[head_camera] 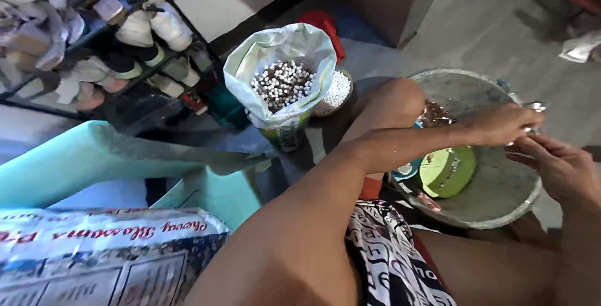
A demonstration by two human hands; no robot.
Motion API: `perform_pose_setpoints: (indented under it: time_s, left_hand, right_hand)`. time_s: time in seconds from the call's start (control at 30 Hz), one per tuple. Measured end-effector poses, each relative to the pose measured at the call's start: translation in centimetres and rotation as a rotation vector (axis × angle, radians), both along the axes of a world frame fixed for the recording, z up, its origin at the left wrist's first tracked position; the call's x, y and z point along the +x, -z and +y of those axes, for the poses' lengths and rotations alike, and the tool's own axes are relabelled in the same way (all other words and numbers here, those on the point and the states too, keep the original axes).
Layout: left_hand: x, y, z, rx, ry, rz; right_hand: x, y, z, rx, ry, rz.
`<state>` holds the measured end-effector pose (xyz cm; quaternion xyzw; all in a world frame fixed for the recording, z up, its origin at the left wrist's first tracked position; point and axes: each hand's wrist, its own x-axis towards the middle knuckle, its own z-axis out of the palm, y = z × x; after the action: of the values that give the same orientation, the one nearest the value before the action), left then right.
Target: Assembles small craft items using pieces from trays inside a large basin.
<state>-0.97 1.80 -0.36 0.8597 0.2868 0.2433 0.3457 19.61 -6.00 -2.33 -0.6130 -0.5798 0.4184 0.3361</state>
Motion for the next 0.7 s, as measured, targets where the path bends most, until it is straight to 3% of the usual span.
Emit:
perform_pose_setpoints:
  time_s: [0.17,0.3,0.43,0.63,0.7]
  left_hand:
    - [1.4,0.2,2.2,-0.026,0.038,-0.223]
    - [3.6,-2.7,5.0,-0.020,0.120,-0.125]
    - [5.9,-4.3,7.7,-0.098,0.218,-0.094]
    - [8.1,-3.5,8.6,-0.529,0.284,-0.209]
    - [8.5,-3.4,9.1,-0.559,0.293,-0.194]
  right_hand:
    - [-1.4,-4.9,0.2,0.088,0.027,-0.149]
    - [0.7,-6.6,1.9,0.163,0.079,-0.047]
    - [3.1,-6.1,3.5,0.213,0.166,0.194]
    - [5.6,-4.6,3.9,0.096,0.273,0.412]
    - [6.2,-4.1,4.1,0.080,0.294,0.439]
